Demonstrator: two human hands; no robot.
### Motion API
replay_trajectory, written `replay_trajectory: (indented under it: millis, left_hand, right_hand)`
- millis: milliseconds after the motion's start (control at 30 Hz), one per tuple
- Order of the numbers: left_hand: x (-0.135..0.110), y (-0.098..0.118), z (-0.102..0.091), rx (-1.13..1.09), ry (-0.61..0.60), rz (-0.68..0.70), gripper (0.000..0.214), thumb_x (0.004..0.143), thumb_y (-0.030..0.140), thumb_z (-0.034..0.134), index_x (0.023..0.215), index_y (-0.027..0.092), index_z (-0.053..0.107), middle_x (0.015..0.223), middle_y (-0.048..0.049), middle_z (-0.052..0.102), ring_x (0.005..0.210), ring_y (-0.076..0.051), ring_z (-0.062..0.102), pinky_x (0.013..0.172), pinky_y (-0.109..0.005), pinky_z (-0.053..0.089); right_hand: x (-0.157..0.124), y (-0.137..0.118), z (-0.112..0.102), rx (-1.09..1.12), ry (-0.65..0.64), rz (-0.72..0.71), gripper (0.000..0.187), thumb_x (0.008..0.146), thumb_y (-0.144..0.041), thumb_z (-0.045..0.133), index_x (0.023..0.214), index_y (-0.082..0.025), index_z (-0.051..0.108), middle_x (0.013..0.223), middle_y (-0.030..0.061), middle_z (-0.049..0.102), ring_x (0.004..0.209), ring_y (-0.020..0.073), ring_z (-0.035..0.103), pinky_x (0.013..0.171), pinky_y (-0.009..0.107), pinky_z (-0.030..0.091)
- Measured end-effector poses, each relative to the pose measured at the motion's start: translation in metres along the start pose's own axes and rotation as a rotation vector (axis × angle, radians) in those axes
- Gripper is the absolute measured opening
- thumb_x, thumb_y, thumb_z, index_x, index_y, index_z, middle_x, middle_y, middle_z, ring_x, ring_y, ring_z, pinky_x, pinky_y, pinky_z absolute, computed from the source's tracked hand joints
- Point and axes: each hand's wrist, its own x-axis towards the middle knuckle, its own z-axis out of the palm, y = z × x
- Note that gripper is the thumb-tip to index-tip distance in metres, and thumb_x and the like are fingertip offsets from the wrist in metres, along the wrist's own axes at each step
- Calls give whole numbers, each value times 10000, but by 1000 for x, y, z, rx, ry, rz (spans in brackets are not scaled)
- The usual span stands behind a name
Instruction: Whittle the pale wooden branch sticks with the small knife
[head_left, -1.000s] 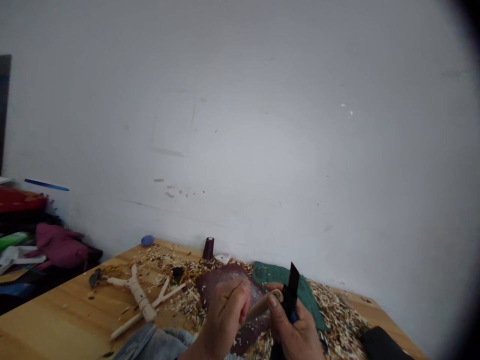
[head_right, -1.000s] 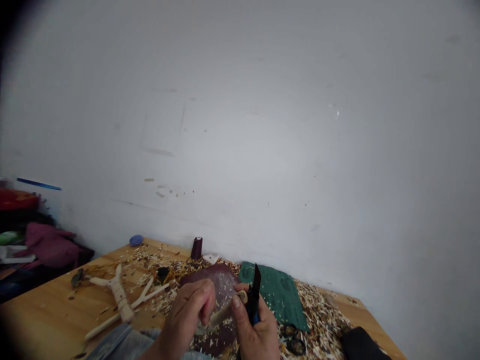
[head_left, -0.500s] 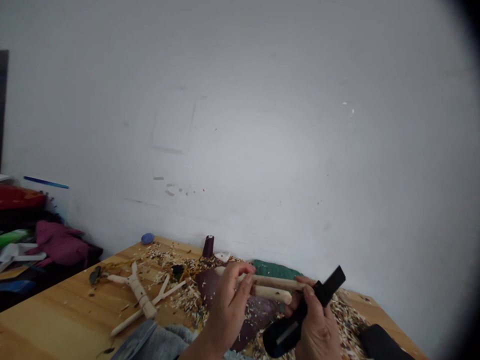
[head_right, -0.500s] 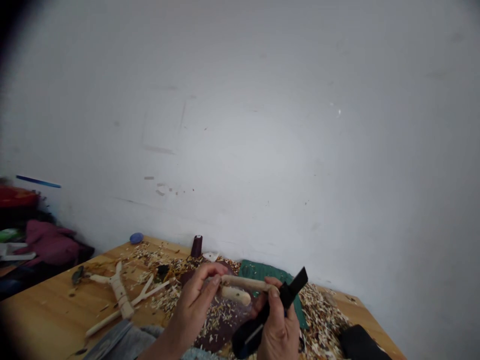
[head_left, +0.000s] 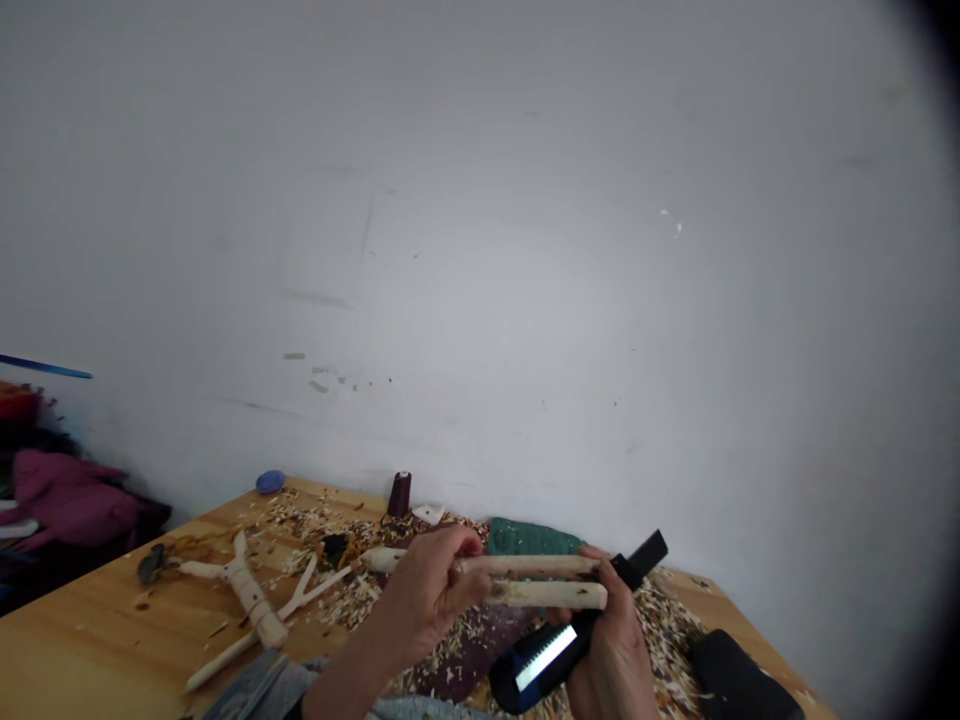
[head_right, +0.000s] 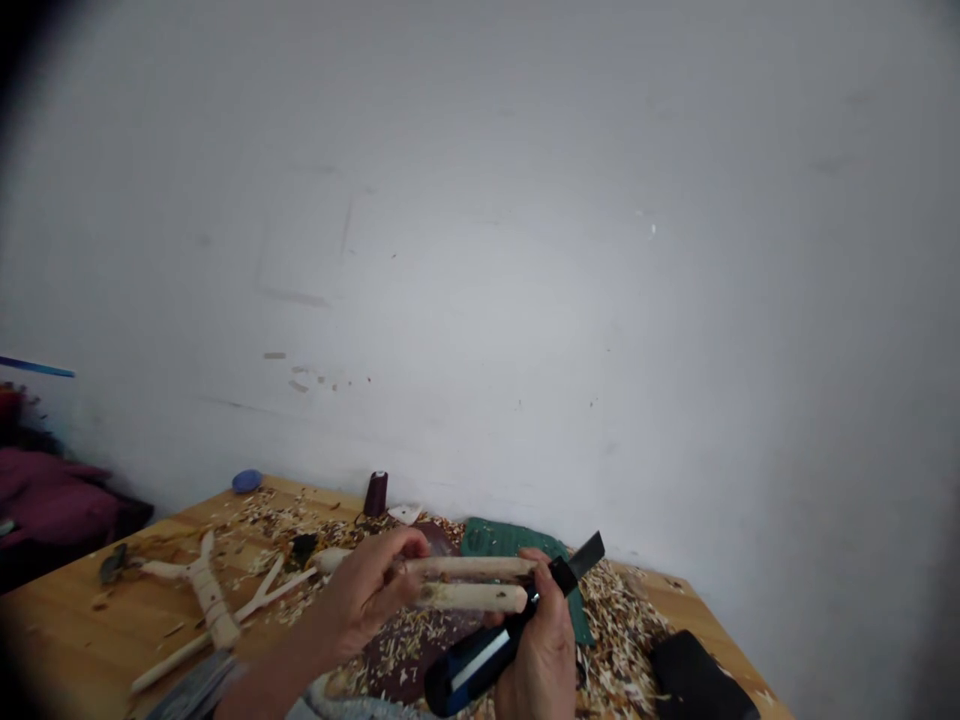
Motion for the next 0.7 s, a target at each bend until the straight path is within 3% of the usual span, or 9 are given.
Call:
replay_trajectory:
  millis: [67,133,233,300,467,600,700]
  left_hand:
    - [1,-5,-8,98,-103,37,628,762,743,619,1097,212,624,1071,-79,693,974,-280,626,847,-340,447]
    - [2,-11,-15,219,-222,-15,702,640,728,742,1108,216,636,1076,-71,703,978,-295,636,810,-326,442]
    - [2,-16,-23,343,-395,-184,591,576,619,826,994,225,687,935,-30,728,858,-275,666,638,-274,386]
    - [2,-16,-26,352,-457,-217,431,610,557,814,869,230,707,828,-3,725,783,-247,670,577,-258,326]
    - [6,-10,-24,344,-307,-158,271,741,499,708,744,229,682,723,17,701,707,-198,650,568,-259,285]
    - [10,-10,-22,298,-170,-253,152,752,357,675,848,241,688,793,20,726,758,-185,660,610,-244,332]
    - [12,-12,-23,344,-109,-312,164,754,349,673,873,237,683,814,1,734,808,-205,670,640,-247,352]
  right_hand:
    - [0,0,-1,7,22,1,408,673,-466,772,963,-241,595,581,-103,519,419,81,437,403,203,352]
    - [2,2,-3,3,35,-22,397,680,-467,766,961,-240,603,592,-95,537,442,90,463,428,212,374]
    - [6,4,-9,-9,-114,-75,344,734,-521,720,897,-242,603,524,-103,470,443,101,447,452,229,380]
    - [10,4,-11,-7,-218,-95,327,764,-545,694,844,-244,595,467,-114,406,414,101,404,443,233,360]
    - [15,-7,-12,32,-171,-103,335,803,-549,688,803,-236,570,498,-108,430,417,81,381,448,218,341]
    - [14,-14,-13,5,-95,-127,382,812,-584,690,884,-221,594,541,-108,418,451,73,376,456,206,327]
    - [14,-12,-13,23,-143,-134,441,819,-649,662,850,-218,575,526,-113,404,430,62,334,455,209,320]
